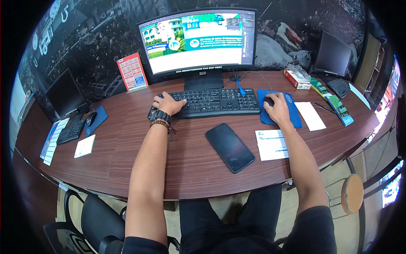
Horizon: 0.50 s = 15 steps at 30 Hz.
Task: Using a computer mouse and keyboard to edit a graphic design on a monitor.
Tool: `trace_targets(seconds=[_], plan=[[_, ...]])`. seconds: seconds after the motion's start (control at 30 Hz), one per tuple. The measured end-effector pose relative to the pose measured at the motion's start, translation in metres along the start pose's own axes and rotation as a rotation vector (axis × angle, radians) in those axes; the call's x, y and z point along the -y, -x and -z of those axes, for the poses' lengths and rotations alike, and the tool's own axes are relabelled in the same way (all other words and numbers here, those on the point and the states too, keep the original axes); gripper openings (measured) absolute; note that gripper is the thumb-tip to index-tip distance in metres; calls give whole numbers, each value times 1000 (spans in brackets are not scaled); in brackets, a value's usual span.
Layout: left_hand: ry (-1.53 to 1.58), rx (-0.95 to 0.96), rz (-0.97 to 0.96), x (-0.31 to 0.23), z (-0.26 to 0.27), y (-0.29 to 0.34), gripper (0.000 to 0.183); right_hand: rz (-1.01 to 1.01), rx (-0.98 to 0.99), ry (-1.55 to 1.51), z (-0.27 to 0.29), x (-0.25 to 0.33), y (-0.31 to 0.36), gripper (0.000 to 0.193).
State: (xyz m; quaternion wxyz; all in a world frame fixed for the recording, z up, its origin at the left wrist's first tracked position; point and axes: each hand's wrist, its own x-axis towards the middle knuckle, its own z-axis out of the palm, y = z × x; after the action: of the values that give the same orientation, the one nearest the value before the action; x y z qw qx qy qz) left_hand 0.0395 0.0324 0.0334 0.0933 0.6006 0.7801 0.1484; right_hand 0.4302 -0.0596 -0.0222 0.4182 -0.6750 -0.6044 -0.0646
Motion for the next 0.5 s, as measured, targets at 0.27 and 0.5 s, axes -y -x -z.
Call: trace_targets(seconds=[0.27, 0.5], plan=[[-39, 64, 153, -16, 1, -13, 118, -12, -3, -24, -1, 1, -1, 37], [58, -29, 23, 4, -2, 2, 125, -17, 13, -38, 0, 2, 0, 36]])
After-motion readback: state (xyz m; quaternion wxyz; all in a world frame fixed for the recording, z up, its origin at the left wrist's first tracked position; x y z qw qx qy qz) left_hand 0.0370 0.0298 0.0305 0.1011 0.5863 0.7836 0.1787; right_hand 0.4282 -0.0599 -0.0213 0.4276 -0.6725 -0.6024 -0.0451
